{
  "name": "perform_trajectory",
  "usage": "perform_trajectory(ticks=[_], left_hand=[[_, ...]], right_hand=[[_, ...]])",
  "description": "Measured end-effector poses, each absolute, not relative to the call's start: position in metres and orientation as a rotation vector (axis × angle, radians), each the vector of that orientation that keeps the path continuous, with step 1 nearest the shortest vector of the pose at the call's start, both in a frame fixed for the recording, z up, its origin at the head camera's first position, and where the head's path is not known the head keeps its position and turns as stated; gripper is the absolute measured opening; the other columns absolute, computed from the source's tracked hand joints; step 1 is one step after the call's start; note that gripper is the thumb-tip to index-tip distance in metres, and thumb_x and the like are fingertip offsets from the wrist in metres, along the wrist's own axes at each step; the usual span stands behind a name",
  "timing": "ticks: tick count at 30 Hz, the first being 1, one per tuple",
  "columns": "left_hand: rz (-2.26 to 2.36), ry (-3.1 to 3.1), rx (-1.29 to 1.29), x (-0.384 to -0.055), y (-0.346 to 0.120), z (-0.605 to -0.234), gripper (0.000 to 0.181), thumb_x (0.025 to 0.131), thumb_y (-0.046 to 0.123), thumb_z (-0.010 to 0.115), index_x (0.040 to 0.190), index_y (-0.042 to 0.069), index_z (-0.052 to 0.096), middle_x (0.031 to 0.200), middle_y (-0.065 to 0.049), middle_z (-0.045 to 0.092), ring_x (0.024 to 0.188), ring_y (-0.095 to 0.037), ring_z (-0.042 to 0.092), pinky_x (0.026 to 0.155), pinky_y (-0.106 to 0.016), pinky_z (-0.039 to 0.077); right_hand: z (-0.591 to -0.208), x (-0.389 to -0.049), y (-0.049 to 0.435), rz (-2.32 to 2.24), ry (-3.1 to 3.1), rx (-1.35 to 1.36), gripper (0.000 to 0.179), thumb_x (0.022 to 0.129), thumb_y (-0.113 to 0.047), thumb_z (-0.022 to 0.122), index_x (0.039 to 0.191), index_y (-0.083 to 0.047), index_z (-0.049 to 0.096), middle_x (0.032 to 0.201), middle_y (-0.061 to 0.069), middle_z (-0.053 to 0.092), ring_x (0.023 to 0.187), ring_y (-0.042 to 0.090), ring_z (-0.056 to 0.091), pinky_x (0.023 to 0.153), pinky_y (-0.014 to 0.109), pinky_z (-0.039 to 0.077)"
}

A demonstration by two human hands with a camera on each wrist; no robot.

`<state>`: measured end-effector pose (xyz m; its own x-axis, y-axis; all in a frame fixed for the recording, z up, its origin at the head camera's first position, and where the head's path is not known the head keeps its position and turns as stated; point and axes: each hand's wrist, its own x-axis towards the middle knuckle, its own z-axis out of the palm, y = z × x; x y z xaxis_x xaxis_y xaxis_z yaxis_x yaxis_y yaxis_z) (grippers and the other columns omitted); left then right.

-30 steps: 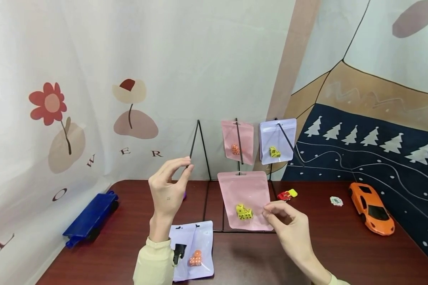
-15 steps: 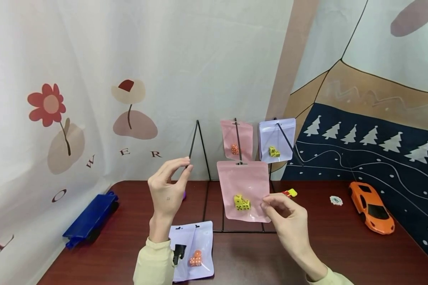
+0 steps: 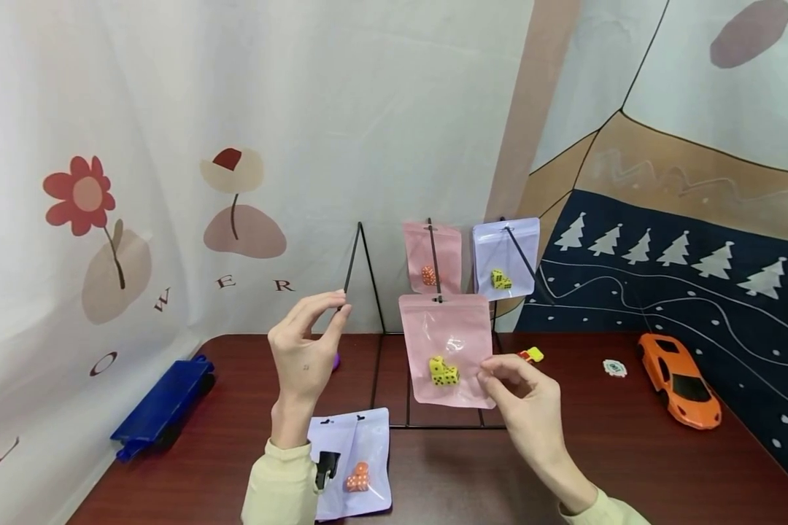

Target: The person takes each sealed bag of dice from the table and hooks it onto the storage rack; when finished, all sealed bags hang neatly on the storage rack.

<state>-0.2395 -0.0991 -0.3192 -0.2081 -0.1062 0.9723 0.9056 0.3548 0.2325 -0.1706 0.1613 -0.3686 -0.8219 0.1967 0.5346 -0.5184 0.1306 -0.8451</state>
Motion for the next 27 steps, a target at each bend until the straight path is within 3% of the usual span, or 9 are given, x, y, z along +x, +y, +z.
perform_trajectory(ticks=[27], left_hand=[[-1.093, -1.474, -0.745, -0.239, -0.097, -0.318, 0.015, 0.076, -0.007, 0.074, 0.089, 0.001, 0.072, 0.091, -0.01, 0.07, 0.086, -0.023, 0.068, 0.079, -0.028, 0.054]], right_hand=[[-0.364, -0.194, 0.152, 1.68, -1.974, 0.197, 0.014, 0.083, 0.005, 0.069, 0.097, 0.002, 0.068, 0.08, 0.011, 0.068, 0.065, 0.013, 0.059, 0.052, 0.021, 0.048]])
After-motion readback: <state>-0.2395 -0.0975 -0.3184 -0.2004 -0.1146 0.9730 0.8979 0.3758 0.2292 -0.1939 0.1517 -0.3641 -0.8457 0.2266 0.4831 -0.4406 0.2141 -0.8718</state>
